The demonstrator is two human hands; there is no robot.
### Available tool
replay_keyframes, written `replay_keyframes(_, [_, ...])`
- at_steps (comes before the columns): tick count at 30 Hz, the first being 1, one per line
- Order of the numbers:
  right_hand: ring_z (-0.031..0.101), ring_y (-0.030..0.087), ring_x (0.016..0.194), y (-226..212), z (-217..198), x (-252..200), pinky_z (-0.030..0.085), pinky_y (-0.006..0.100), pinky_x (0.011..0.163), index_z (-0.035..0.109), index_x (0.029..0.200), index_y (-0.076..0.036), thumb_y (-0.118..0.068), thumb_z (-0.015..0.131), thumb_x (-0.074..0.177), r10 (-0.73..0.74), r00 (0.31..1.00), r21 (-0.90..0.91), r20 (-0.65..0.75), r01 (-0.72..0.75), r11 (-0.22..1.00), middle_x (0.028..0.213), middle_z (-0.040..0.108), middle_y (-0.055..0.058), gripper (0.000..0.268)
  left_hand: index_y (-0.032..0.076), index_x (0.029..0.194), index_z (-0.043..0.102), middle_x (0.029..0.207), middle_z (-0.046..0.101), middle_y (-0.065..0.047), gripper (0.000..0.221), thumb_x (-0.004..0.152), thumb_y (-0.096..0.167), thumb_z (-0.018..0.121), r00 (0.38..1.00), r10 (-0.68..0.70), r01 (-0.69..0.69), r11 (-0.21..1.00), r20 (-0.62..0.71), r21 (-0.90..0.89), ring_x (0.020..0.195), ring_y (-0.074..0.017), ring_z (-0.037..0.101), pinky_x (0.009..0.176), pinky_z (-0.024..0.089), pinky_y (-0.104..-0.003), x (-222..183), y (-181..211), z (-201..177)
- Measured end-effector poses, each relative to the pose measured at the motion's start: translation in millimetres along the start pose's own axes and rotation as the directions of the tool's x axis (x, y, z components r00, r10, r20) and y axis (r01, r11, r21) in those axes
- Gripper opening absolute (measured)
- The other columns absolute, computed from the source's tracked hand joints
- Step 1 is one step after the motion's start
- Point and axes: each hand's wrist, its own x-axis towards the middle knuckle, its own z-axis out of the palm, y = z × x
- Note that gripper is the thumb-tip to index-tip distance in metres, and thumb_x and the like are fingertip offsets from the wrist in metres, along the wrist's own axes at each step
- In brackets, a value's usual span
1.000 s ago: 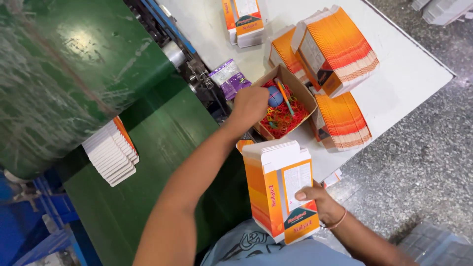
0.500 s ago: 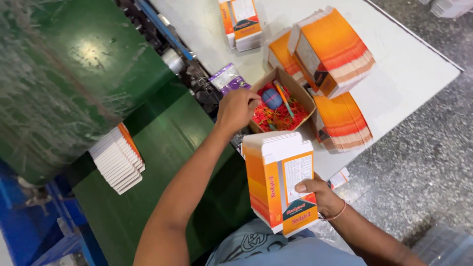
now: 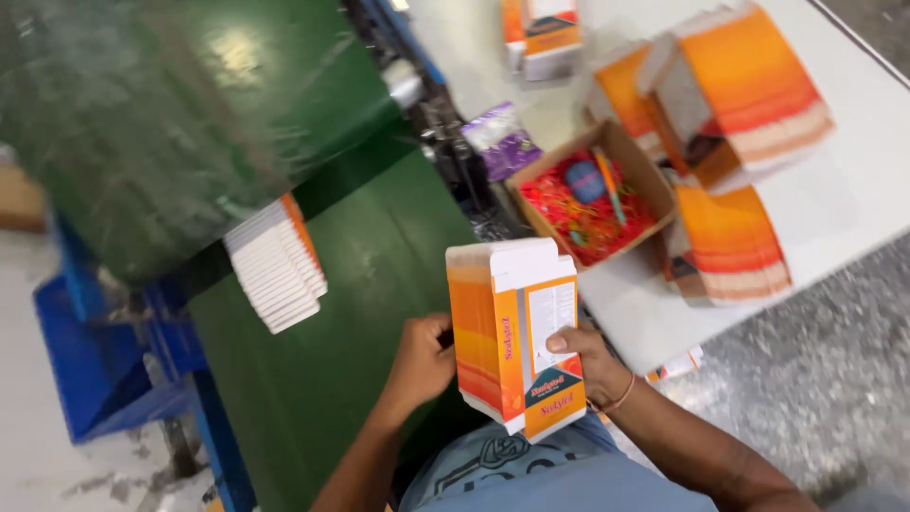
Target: The person repeatedly picks up stacks of white and orange notebooks from a green conveyor belt, aligns them, and places them into a cardboard box on the right. The person continues this cycle throughout the clip, handling the notebooks by hand without tools.
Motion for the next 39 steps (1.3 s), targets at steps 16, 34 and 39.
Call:
replay_keyframes(16, [0.069,0.04,0.111,17,67,52,0.055,0.049,0.097,0.05,0.143,0.01,-0.008,0.079,0.062,0.109,0.974,-0.371,0.198,-0.029,0.928,0.128,0.067,0.028,0.089,-0.008,0.137,0.053,0.085,0.05,0.002,0.05,0.096,0.014,0.072,0.917,0.195,-0.371,0.097,-0.348,-0.924,0.075,-0.008,0.049,0.069,0.045,-0.024,-79,-17,-171])
replay_keyframes(34, [0.071,0.032,0.097,41,136,103,0.059,0.044,0.088,0.054,0.134,0.012,-0.018,0.072,0.076,0.055,0.985,-0.482,-0.163,-0.128,0.867,0.11,0.069,0.02,0.067,0.008,0.098,0.061,0.09,0.056,-0.004,0.032,0.078,0.017,0.084,0.81,0.543,-0.477,0.83,-0.221,0.289,0.07,-0.0168,0.06,0.063,0.052,-0.03,-105,-31,-143])
replay_keyframes(39, [0.07,0.033,0.099,52,159,118,0.057,0.045,0.09,0.052,0.136,0.006,-0.021,0.067,0.085,-0.11,0.993,-0.294,-0.036,0.094,0.951,0.115,0.068,0.021,0.06,0.004,0.086,0.064,0.096,0.057,-0.007,0.028,0.079,0.017,0.087,0.871,0.263,-0.406,0.861,-0.415,-0.306,0.082,-0.0165,0.067,0.075,0.06,-0.028,-104,-71,-80])
